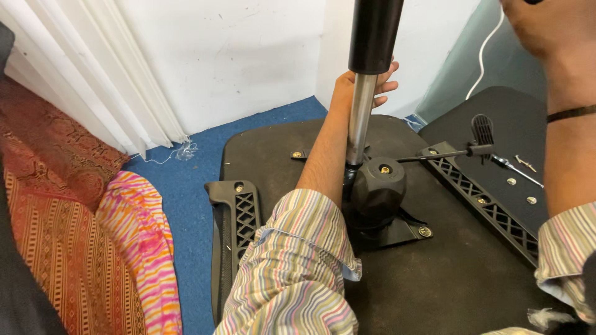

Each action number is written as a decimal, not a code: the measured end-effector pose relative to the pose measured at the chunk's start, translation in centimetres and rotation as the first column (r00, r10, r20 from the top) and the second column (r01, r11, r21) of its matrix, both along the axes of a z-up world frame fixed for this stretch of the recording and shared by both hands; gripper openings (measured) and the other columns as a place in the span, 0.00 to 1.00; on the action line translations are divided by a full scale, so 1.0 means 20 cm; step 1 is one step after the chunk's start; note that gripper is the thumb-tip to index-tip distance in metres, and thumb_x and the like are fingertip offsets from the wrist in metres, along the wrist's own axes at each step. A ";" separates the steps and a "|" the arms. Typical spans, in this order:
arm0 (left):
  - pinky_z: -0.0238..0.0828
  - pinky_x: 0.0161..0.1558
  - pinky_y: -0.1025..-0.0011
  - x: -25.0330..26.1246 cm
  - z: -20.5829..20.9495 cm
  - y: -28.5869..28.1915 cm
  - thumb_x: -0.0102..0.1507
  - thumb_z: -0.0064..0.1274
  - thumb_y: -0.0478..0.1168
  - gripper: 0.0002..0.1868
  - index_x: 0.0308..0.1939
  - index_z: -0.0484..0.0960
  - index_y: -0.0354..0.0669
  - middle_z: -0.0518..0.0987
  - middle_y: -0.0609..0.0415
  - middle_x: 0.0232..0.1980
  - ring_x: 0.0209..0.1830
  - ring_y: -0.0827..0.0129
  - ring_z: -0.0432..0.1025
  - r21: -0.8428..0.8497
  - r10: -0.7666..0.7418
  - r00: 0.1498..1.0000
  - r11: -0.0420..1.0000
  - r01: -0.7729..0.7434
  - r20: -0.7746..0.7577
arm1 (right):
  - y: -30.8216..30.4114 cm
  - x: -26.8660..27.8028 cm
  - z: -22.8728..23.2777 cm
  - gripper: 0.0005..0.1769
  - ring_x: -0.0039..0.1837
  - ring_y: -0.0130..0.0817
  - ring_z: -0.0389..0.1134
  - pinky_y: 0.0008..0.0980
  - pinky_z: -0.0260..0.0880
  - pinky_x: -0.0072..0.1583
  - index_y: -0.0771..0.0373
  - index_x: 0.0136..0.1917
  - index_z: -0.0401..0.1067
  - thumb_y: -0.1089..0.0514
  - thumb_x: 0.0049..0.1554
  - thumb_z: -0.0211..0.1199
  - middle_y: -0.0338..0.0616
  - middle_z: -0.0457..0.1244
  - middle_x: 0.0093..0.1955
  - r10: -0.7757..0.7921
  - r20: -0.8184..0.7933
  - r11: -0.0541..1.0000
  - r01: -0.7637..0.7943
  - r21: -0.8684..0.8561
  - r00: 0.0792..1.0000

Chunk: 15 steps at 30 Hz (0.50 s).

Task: The person uses a screwdriver to tighten screws on the base of a black office chair. They work on multiple fasteners around the central column, then remove a black plastic cover from the base and set it aside.

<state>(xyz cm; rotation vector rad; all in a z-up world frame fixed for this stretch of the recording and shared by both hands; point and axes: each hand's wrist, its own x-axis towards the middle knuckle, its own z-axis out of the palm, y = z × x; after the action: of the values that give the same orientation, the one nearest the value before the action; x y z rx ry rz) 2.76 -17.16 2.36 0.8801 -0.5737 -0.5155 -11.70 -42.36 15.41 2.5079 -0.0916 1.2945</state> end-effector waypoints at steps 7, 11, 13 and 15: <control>0.78 0.32 0.75 -0.07 0.05 -0.14 0.57 0.67 0.46 0.22 0.53 0.85 0.46 0.88 0.53 0.50 0.38 0.71 0.82 0.113 0.034 0.999 0.993 -0.038 0.037 | -0.50 -0.33 -0.39 0.08 0.51 0.34 0.75 0.33 0.76 0.57 0.59 0.55 0.83 0.61 0.62 0.69 0.45 0.72 0.49 0.034 -0.049 0.923 -0.012 0.385 0.998; 0.77 0.34 0.74 -0.09 0.07 -0.18 0.57 0.67 0.48 0.22 0.53 0.85 0.48 0.88 0.55 0.49 0.39 0.73 0.81 0.156 0.020 0.999 0.987 -0.026 0.042 | -0.71 -0.46 -0.73 0.06 0.50 0.38 0.74 0.37 0.75 0.55 0.57 0.52 0.83 0.55 0.62 0.74 0.46 0.72 0.48 -0.129 -0.199 0.809 0.219 0.545 0.971; 0.77 0.34 0.74 -0.10 0.06 -0.21 0.57 0.66 0.48 0.21 0.52 0.85 0.48 0.88 0.56 0.48 0.38 0.73 0.81 0.192 0.025 0.999 0.981 -0.031 0.037 | -0.80 -0.51 -0.91 0.09 0.48 0.41 0.75 0.40 0.76 0.51 0.54 0.53 0.83 0.52 0.59 0.72 0.47 0.72 0.49 -0.230 -0.373 0.599 0.433 0.674 0.899; 0.77 0.34 0.77 -0.09 0.06 -0.23 0.57 0.66 0.48 0.20 0.51 0.86 0.48 0.88 0.58 0.47 0.38 0.75 0.81 0.270 0.046 0.997 0.961 -0.061 0.063 | -0.88 -0.57 -1.07 0.12 0.48 0.43 0.75 0.41 0.75 0.54 0.54 0.54 0.84 0.51 0.59 0.72 0.49 0.73 0.49 -0.219 -0.421 0.634 0.456 0.624 0.880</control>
<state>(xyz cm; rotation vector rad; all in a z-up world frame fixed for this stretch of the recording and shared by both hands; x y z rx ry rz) 0.87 -21.77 3.64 1.1714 -0.5358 -0.5296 -23.13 -60.02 -6.02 3.0515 -1.1585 0.7584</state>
